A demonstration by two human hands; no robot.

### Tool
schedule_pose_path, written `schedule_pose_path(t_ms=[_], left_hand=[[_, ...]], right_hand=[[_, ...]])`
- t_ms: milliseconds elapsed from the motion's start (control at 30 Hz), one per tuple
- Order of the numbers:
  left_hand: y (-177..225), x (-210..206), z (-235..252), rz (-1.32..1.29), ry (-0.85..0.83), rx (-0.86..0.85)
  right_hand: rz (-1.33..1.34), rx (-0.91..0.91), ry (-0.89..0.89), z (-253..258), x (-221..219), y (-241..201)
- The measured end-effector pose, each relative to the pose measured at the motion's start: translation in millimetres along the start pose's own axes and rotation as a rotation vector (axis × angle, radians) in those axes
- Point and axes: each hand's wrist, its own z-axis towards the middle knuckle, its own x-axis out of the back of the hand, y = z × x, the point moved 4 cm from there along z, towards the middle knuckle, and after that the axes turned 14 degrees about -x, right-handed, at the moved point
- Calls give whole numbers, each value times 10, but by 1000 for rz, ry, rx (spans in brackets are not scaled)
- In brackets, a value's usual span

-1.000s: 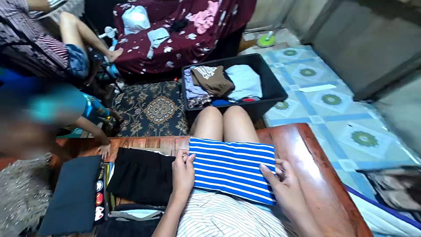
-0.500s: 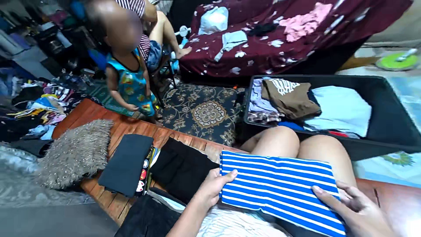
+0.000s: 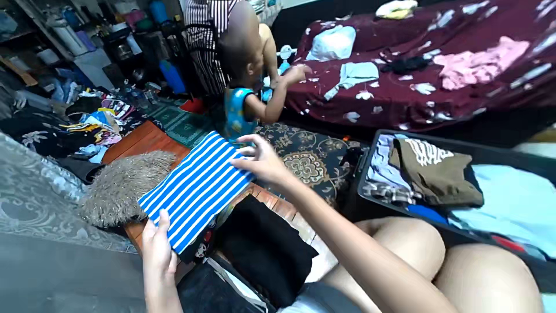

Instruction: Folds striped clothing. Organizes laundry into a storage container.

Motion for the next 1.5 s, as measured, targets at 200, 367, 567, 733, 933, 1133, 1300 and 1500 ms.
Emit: schedule_pose_path(t_ms=[200,367,567,733,933,1133,1300,1500], left_hand=[[-856,527,112,99,289,99],[-1200,597,228,57,292,173],[-1368,582,363,239,215,246],[-1391,624,377,566,179,199],[-1238,750,153,855,238,185],[-1428,833,58,671,143,391],[-1333,797,53,531,148,378],[-1187,651,1,221,195,451]], right_hand=[[-300,34,-297,983,-973,705],[-243,-19,-249,1124,-1025,1222],[-342,-160,-188,1248,-911,1419],[-392,-289,-47,1289,-828,1599],[-530,-562,42,1158,-658,1727],[-203,-712,62,888,-708,1741],[186,-818,87,845,-703,1856],[258,-880,102,783,-695,1867]])
